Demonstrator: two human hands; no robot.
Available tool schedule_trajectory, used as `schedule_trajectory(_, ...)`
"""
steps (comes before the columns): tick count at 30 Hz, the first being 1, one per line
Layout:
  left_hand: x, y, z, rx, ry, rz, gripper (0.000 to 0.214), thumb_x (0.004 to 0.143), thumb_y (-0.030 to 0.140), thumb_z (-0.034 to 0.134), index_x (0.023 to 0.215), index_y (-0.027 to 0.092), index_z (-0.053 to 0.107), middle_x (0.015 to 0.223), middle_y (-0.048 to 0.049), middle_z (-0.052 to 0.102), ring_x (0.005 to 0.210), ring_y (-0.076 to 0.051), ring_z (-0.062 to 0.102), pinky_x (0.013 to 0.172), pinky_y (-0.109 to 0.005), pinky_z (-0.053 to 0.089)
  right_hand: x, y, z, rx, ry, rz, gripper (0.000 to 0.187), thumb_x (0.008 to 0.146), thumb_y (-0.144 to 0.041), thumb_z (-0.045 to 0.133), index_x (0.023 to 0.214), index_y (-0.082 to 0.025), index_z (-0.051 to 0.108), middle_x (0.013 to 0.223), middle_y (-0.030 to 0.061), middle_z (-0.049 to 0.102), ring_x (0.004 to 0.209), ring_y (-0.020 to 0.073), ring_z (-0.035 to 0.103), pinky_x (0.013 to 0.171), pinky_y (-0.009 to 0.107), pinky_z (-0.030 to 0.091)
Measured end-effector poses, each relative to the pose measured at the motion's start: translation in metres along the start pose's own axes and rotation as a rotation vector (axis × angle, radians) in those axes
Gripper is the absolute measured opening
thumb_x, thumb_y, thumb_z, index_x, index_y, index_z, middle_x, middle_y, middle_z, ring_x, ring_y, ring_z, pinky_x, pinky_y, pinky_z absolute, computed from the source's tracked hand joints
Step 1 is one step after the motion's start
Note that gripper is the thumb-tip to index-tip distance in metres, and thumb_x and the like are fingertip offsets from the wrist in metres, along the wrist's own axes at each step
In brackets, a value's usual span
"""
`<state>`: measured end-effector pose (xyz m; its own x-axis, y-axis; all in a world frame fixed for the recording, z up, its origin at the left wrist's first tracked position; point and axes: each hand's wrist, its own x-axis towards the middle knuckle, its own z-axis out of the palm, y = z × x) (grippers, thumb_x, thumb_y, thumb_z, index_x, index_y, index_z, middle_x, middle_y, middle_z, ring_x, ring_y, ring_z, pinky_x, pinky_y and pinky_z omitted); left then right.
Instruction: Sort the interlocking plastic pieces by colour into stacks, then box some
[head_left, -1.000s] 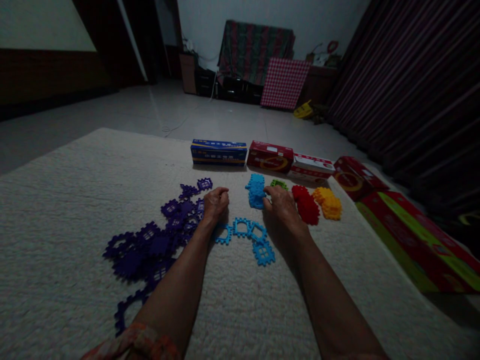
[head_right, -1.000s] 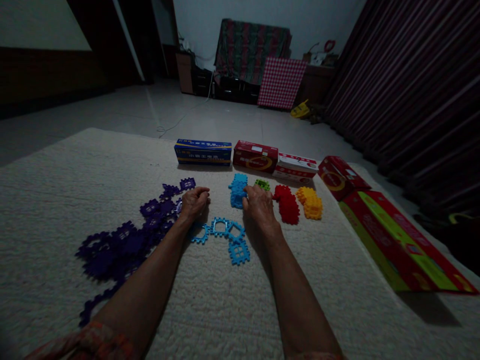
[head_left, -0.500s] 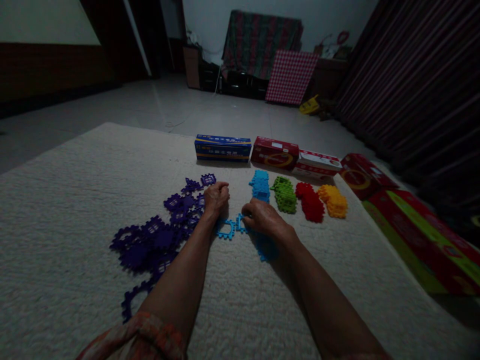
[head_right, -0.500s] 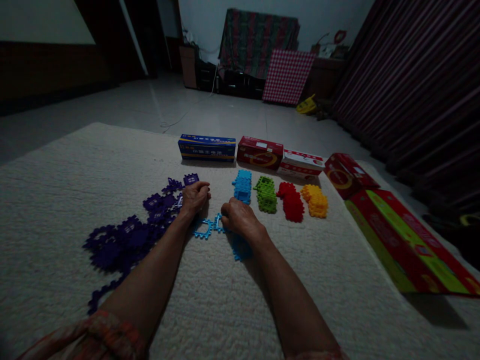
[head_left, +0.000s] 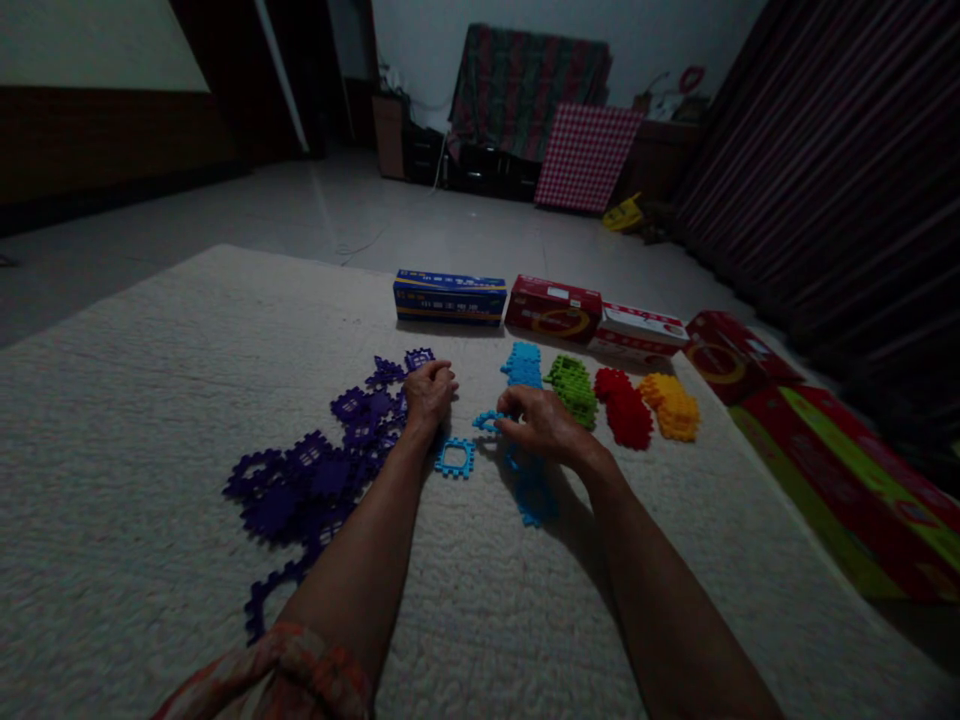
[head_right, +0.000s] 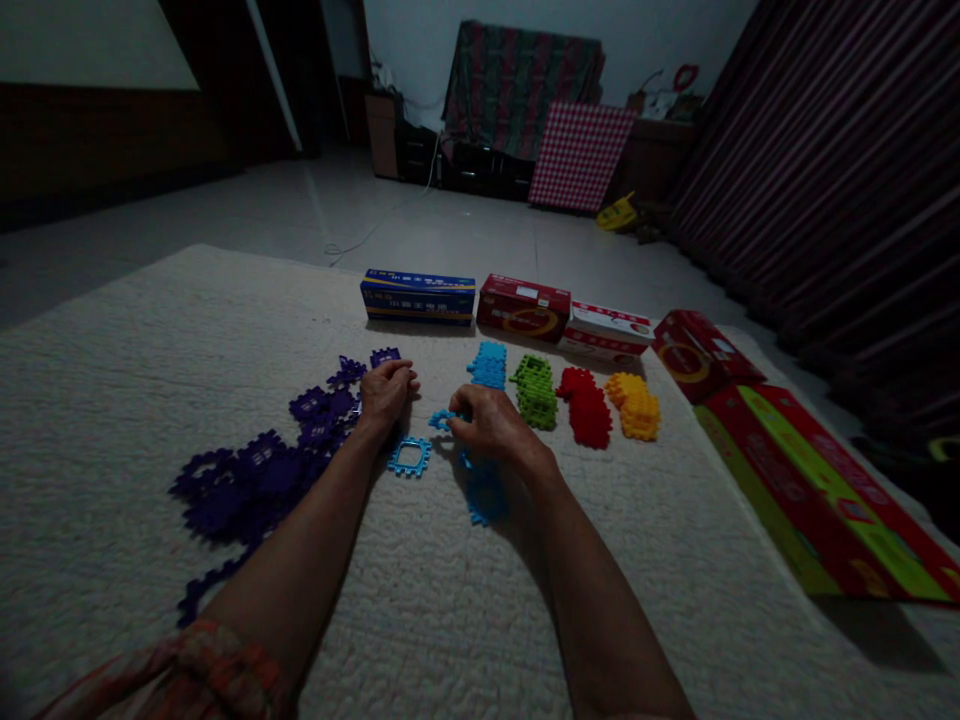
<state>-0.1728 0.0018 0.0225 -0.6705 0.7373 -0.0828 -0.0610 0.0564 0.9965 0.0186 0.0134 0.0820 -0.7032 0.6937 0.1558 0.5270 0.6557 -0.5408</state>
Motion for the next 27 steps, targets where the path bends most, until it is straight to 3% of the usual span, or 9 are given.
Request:
schedule_trajectory(5, -0.002, 0.002, 0.000, -0.005, 0.019, -0.005, 0.031, 0.071, 0.025, 0.058, 0.095, 0.013, 0.072, 0.074, -0.0030, 0.068, 0.061, -0.015, 0.068, 0.055, -0.025, 0.057, -0.001, 0.000, 0.015, -0.167, 0.078, -0.012, 0.012, 0.081, -0.013, 0.063, 0.090, -0.021, 0.062, 0.094, 0.0055, 0.065, 0.086, 0.0192, 0.059, 0.077, 0.030, 0.046)
schedule_trajectory(11, 0.000, -0.002, 0.001, -0.054, 0.000, 0.009, 0.030, 0.069, 0.026, 0.059, 0.093, 0.013, 0.071, 0.070, -0.0010, 0.065, 0.057, -0.013, 0.065, 0.052, -0.024, 0.055, -0.007, -0.004, 0.017, -0.138, -0.098, -0.049, 0.020, 0.082, -0.017, 0.068, 0.101, -0.019, 0.062, 0.103, 0.0068, 0.064, 0.093, 0.0197, 0.059, 0.084, 0.031, 0.046)
schedule_trajectory(19, 0.002, -0.004, 0.002, -0.077, 0.012, 0.012, 0.030, 0.068, 0.025, 0.060, 0.092, 0.013, 0.072, 0.069, -0.0014, 0.066, 0.055, -0.013, 0.064, 0.048, -0.024, 0.054, -0.008, -0.004, 0.017, -0.129, -0.196, -0.042, 0.034, 0.083, -0.012, 0.064, 0.116, -0.017, 0.060, 0.120, 0.0120, 0.063, 0.113, 0.0241, 0.056, 0.100, 0.038, 0.043)
schedule_trajectory(24, 0.001, -0.003, 0.002, -0.056, 0.013, 0.034, 0.029, 0.068, 0.024, 0.059, 0.091, 0.013, 0.073, 0.068, -0.0021, 0.066, 0.055, -0.014, 0.065, 0.048, -0.023, 0.054, -0.007, -0.007, 0.020, -0.148, -0.186, 0.001, 0.034, 0.081, -0.012, 0.065, 0.114, -0.016, 0.062, 0.117, 0.0121, 0.063, 0.109, 0.0235, 0.057, 0.098, 0.037, 0.044)
schedule_trajectory(27, 0.001, -0.004, 0.001, -0.046, 0.006, 0.049, 0.029, 0.068, 0.024, 0.059, 0.091, 0.013, 0.073, 0.070, -0.0025, 0.067, 0.056, -0.014, 0.066, 0.048, -0.023, 0.054, -0.005, -0.004, 0.014, -0.162, -0.105, -0.020, 0.041, 0.081, -0.017, 0.067, 0.121, -0.017, 0.060, 0.119, 0.0117, 0.063, 0.109, 0.0243, 0.058, 0.098, 0.038, 0.045)
